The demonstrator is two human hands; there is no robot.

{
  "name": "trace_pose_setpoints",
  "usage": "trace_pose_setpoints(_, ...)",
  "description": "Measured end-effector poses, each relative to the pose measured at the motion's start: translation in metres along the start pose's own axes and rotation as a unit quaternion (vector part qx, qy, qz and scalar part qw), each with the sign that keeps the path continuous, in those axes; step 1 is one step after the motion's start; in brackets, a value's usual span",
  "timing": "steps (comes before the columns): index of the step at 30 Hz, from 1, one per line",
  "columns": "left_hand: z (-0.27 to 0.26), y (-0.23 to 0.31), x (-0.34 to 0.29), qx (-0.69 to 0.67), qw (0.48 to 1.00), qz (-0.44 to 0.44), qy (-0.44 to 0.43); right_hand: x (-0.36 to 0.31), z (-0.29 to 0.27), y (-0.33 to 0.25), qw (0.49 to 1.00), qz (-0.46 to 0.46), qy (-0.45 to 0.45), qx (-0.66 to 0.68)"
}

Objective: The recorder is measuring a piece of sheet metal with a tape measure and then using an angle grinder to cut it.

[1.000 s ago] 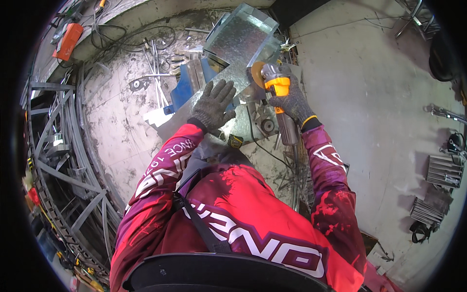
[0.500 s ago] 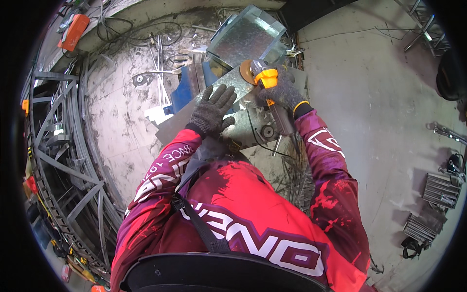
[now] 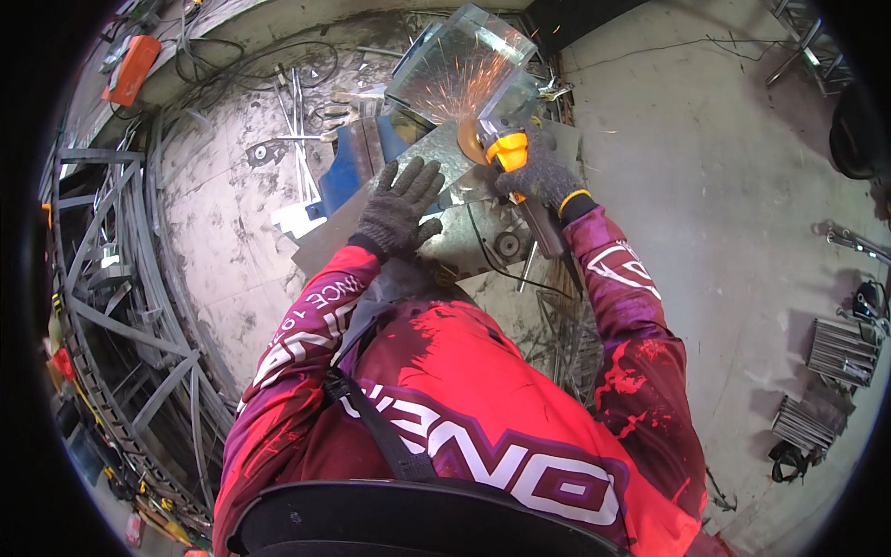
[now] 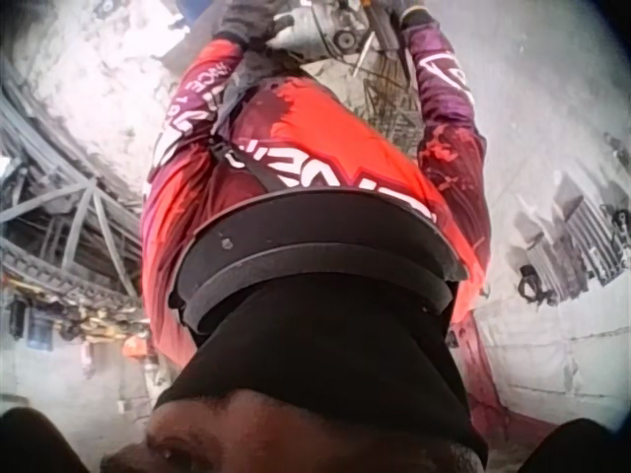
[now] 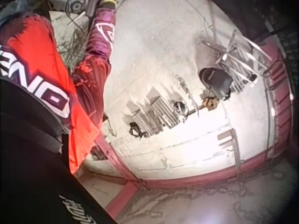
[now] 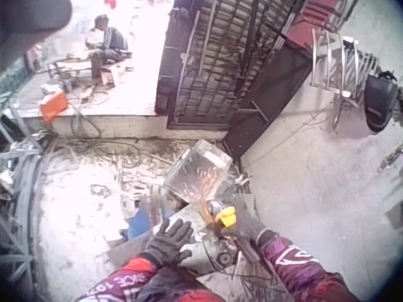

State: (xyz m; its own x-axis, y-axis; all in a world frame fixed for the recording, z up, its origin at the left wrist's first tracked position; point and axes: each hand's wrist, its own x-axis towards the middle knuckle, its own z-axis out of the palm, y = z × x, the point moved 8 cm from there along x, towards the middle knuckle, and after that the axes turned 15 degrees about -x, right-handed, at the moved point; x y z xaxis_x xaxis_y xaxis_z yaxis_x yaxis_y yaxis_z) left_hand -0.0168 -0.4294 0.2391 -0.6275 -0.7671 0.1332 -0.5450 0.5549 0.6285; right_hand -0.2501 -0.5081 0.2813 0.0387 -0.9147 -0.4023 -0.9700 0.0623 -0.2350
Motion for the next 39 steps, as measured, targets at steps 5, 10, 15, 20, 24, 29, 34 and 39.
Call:
trace_pose_setpoints(5,-0.001,-0.001,-0.001,0.006,1.0,0.003,0.0,-0.035,0.01,0.014,0.992,-0.015,-0.053,0.112)
trace_pose_setpoints(10,-0.001,-0.003,0.0,0.014,1.0,0.0,-0.008,-0.071,0.009,0.041,0.982,0.058,-0.065,0.168)
trace_pose_setpoints(15,0.003,-0.006,-0.001,0.019,1.0,-0.004,-0.006,-0.086,0.007,0.058,0.972,0.059,-0.01,0.226)
trace_pose_setpoints(20,-0.008,-0.014,0.004,-0.012,0.993,-0.074,0.089,-0.093,0.016,0.056,0.958,0.04,0.018,0.282)
trace_pose_setpoints(24,0.001,-0.031,0.006,0.041,0.986,-0.142,0.081,-0.107,0.037,0.056,0.919,0.082,0.041,0.384)
trace_pose_setpoints(29,-0.009,-0.029,0.013,0.063,0.991,-0.119,0.014,-0.121,0.059,0.064,0.879,0.081,0.037,0.469)
trace_pose_setpoints(34,-0.094,-0.038,0.027,-0.038,0.965,-0.257,-0.039,-0.12,0.096,0.087,0.818,0.057,0.073,0.568)
trace_pose_setpoints(39,-0.096,-0.103,0.012,-0.096,0.964,-0.247,0.025,-0.114,0.101,0.082,0.823,0.062,0.102,0.556)
